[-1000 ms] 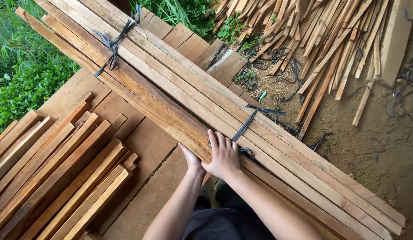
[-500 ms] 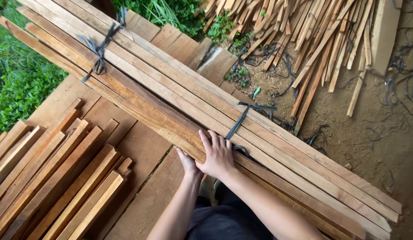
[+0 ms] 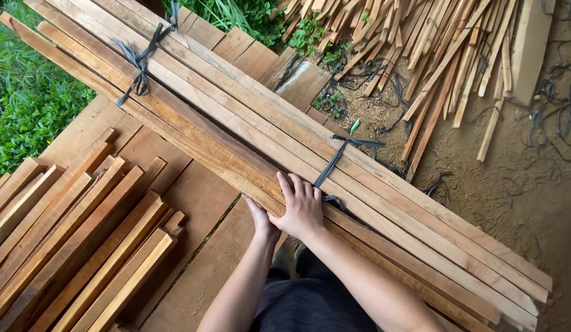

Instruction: Organizing and sorting long strips of wood on a rack.

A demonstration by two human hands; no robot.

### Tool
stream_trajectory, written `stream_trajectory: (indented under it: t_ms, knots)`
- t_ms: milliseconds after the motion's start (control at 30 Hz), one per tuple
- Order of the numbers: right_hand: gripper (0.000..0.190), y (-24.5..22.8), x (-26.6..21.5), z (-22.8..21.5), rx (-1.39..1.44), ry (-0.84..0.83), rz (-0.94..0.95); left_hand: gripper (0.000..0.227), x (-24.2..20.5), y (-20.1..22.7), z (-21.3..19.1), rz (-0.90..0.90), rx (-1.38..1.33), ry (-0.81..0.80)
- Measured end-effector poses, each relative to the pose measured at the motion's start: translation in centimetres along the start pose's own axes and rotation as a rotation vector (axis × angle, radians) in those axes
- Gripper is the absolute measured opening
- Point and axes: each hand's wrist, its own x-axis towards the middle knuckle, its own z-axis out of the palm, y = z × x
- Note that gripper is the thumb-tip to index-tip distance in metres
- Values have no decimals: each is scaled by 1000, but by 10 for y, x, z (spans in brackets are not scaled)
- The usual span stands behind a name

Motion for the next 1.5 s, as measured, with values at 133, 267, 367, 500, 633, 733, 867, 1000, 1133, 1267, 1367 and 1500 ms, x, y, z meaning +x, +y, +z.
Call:
stream_trajectory:
  t_ms: [133, 267, 367, 500, 633, 733, 867, 1000, 1133, 1267, 1367, 1500]
  knots:
    - [113, 0, 0, 5, -17, 41, 0, 88, -8, 9, 3, 41, -6, 1]
    - [108, -2, 1, 3, -22, 16, 21, 87, -9, 14, 2, 82, 7, -11]
    - [109, -1, 1, 5, -23, 27, 33, 86, -8, 10, -3, 77, 41, -18]
    - [111, -3, 0, 3, -52, 19, 54, 86, -3, 1, -8, 67, 89, -41]
    - [114, 4, -1, 13, -49, 46, 33, 85, 1, -16, -4, 63, 136, -81]
    - [114, 8, -1, 17, -33, 77, 23, 84, 5, -28, -4, 69, 161, -97]
    - [114, 6, -3, 13, -15, 56, 20, 83, 5, -43, -8, 93, 191, -101]
    - [111, 3, -7, 0, -3, 18, 14, 82, -6, -60, -13, 115, 216, -96]
    - [104, 4, -18, -12, 37, -15, 9, 81, -18, -69, -5, 161, 216, -84]
    - [107, 26, -35, -2, -6, -17, 2, 80, -42, -88, 3, 197, 212, -65]
    - [103, 44, -52, -2, 17, 39, -18, 80, -56, -100, 11, 219, 200, -57]
    - [100, 52, -56, -3, 57, 72, -69, 79, -60, -89, 10, 259, 168, -7]
